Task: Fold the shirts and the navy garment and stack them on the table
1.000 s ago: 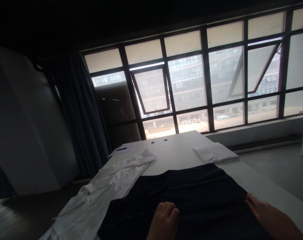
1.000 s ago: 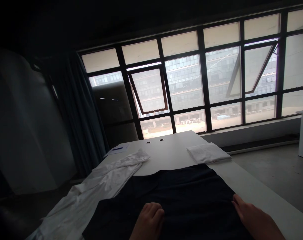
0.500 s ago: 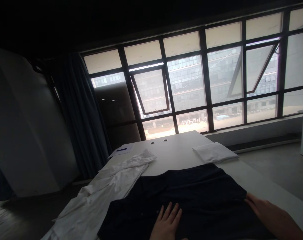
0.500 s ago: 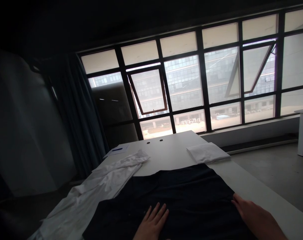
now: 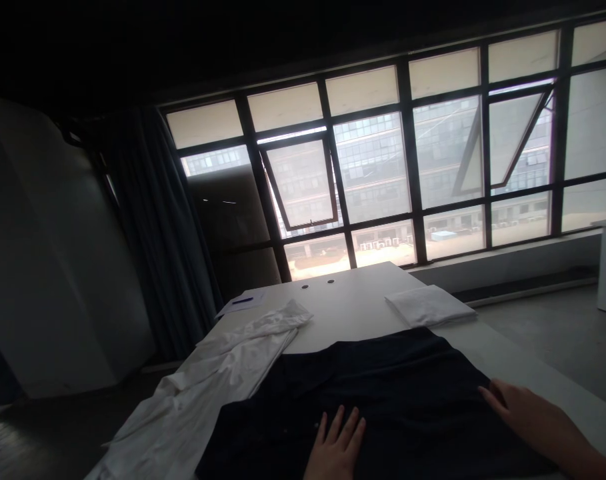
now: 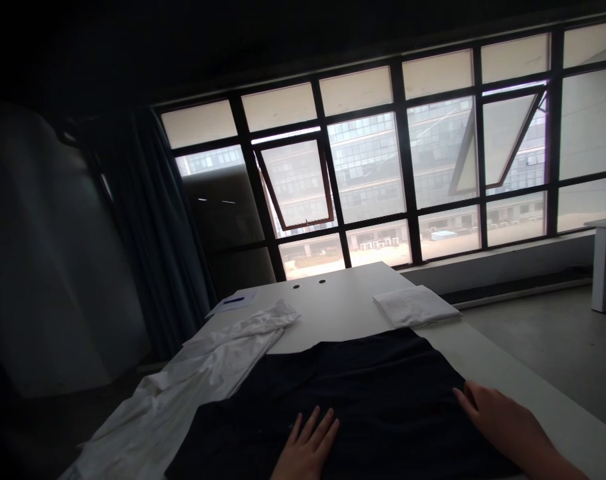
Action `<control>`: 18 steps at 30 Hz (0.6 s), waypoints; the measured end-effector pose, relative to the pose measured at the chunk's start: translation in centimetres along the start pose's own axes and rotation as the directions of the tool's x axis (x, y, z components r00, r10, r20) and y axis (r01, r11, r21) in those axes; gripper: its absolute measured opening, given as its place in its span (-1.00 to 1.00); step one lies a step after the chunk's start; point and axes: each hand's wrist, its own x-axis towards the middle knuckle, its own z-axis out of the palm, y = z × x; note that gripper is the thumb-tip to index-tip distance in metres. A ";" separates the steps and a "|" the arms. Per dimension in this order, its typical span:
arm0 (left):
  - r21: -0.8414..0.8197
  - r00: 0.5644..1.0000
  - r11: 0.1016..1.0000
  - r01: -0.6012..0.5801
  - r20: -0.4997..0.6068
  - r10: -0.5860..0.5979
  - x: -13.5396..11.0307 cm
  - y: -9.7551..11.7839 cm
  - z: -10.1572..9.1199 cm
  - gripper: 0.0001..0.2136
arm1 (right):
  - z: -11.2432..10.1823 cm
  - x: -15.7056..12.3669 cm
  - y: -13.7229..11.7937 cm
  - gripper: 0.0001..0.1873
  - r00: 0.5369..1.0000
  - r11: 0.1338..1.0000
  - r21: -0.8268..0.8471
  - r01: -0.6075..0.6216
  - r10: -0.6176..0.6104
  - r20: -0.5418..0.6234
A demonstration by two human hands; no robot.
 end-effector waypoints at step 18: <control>-0.039 1.000 0.999 -0.004 -0.017 0.003 -0.4 -1.0 0.1 -0.41 | -0.2 -0.1 -1.1 -0.57 0.996 0.995 -0.062 0.080 -0.078 0.037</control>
